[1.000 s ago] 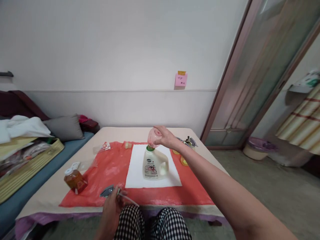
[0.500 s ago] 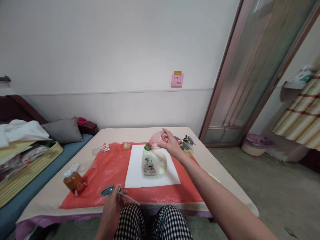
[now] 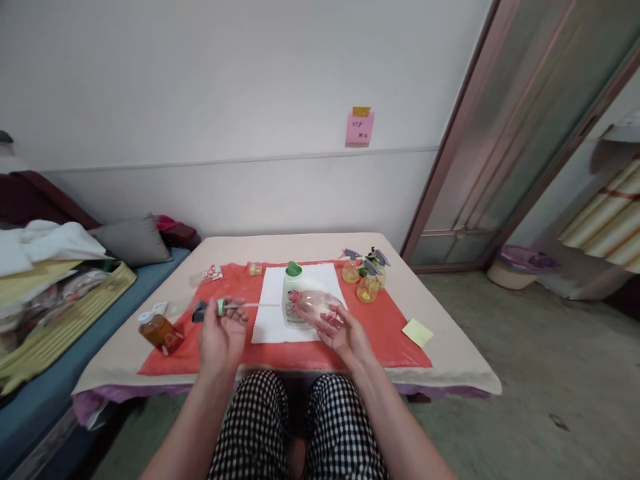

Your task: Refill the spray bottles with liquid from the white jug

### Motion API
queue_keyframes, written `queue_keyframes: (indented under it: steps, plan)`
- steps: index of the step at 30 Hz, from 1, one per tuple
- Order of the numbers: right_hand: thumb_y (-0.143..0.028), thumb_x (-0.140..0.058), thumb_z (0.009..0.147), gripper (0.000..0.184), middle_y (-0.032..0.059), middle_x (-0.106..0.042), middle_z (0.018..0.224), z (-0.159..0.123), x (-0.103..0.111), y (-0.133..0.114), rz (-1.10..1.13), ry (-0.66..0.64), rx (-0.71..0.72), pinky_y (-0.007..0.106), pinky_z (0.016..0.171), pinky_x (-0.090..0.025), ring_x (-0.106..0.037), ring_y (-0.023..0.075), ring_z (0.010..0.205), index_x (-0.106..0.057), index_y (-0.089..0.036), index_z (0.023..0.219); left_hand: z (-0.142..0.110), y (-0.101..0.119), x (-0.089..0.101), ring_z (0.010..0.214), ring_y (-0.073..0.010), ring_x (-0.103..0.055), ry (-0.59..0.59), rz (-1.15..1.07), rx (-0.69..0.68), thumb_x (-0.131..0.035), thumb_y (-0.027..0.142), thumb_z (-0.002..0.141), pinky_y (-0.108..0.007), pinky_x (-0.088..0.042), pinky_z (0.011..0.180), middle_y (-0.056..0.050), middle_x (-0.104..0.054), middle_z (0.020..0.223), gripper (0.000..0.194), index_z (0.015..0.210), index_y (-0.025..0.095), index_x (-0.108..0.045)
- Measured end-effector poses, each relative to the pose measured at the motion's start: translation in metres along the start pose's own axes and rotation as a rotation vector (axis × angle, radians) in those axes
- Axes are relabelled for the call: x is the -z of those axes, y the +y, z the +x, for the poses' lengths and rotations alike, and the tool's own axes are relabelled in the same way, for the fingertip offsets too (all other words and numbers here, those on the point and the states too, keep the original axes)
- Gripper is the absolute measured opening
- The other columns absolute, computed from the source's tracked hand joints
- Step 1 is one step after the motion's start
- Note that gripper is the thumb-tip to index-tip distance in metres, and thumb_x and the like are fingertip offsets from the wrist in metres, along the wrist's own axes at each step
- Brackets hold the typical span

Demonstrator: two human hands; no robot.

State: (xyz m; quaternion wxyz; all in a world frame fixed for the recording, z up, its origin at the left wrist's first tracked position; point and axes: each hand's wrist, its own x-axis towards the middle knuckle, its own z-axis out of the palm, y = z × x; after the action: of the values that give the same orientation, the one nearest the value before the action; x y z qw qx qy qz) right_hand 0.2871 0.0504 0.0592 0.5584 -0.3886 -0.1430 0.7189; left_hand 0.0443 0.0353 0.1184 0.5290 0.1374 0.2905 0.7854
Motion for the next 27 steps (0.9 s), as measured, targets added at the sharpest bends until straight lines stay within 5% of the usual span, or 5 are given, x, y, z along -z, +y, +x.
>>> queue_keyframes:
  steps: [6,18,22,27]
  plan:
    - [-0.034,-0.078,0.079,0.03,0.0017,-0.076,0.088,-0.021,-0.001,0.014,0.047,-0.106,0.016,0.031,0.069,-0.06,-0.073,0.0185,0.075,-0.069,-0.025,0.105,-0.001,-0.002,-0.005,0.059,-0.0104,-0.058,0.005,0.031,-0.008,-0.065,0.04,0.087,-0.021,-0.045,0.059,-0.004,-0.07,0.073,0.025,0.086,0.016,-0.059]
    - [-0.039,-0.075,0.077,0.029,0.003,-0.077,0.091,-0.021,0.011,0.019,-0.063,-0.045,0.069,0.036,0.073,-0.058,-0.075,0.0235,0.082,-0.069,-0.028,0.104,-0.003,-0.003,0.008,0.06,-0.0108,-0.059,0.019,0.033,-0.007,-0.066,0.041,0.086,-0.022,-0.046,0.06,-0.004,-0.07,0.074,0.026,0.086,0.016,-0.06]
    - [-0.038,-0.078,0.075,0.032,0.0031,-0.076,0.093,-0.024,0.008,0.023,-0.021,-0.053,0.052,0.036,0.074,-0.058,-0.075,0.0226,0.082,-0.069,-0.027,0.103,-0.007,-0.011,0.007,0.058,-0.0104,-0.057,0.015,0.051,0.086,-0.066,0.041,0.086,-0.021,-0.044,0.058,-0.004,-0.069,0.071,0.026,0.084,0.016,-0.061]
    - [-0.036,-0.082,0.072,0.043,0.0032,-0.073,0.102,-0.034,-0.012,0.035,-0.028,-0.138,0.109,0.041,0.082,-0.057,-0.072,0.0218,0.084,-0.067,-0.027,0.111,-0.02,-0.03,0.006,0.081,-0.0139,-0.066,-0.036,0.23,0.14,-0.065,0.047,0.087,-0.026,-0.05,0.074,-0.009,-0.072,0.096,0.031,0.092,0.016,-0.067]
